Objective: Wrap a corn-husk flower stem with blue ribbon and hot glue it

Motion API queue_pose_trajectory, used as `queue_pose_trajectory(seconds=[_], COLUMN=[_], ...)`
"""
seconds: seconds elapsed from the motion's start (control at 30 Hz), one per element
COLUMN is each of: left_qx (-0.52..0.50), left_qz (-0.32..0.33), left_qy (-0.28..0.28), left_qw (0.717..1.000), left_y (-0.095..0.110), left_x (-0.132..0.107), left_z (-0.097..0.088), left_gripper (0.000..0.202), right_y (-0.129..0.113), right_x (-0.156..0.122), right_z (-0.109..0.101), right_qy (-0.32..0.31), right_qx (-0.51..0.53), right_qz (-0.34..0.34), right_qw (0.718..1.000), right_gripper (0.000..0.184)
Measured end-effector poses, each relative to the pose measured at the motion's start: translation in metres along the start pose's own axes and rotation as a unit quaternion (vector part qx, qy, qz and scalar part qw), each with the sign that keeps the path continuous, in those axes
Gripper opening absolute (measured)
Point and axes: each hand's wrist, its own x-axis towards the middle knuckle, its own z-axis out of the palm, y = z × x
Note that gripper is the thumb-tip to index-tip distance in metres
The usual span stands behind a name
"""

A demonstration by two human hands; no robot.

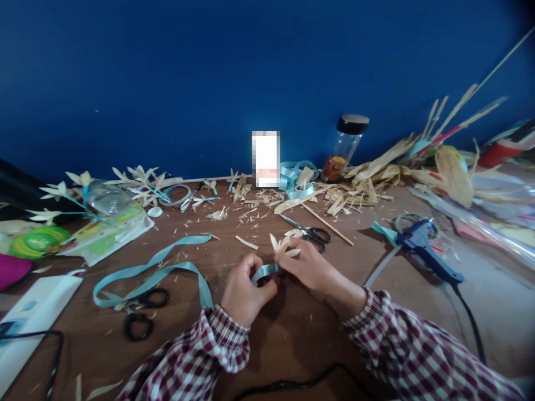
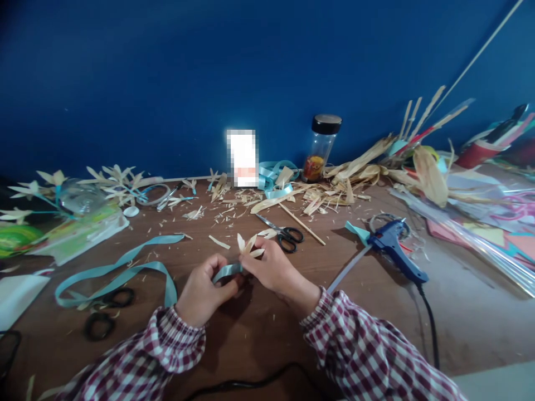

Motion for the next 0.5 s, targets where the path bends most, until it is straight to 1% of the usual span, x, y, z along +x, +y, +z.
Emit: queue_pose_trajectory(seconds=[0.2, 0.3, 0.5], left_qx=[0.004, -0.02, -0.065], left_qz=[-0.008, -0.012, -0.019], left_qy=[0.012, 0.008, 0.007], left_qw=[1.0, 1.0, 0.998], left_y=[0.0014, 0.0012, 0.0007], left_x=[-0.0004, -0.0005, 0.0008], left_z=[-0.0014, -0.0018, -0.0025], left_gripper=[0.027, 0.027, 0.024], right_y=[0.0043, 0.0037, 0.0009], right_x=[0.0002, 0.0004, 0.0004], right_z=[0.0008, 0.0003, 0.0007], right_qy=[-0.003, -0.012, -0.01], right_qx=[0.042, 0.047, 0.047], right_qz=[0.02, 0.018, 0.02], right_qw=[0.999, 0.999, 0.999], right_gripper=[0.009, 0.011, 0.012])
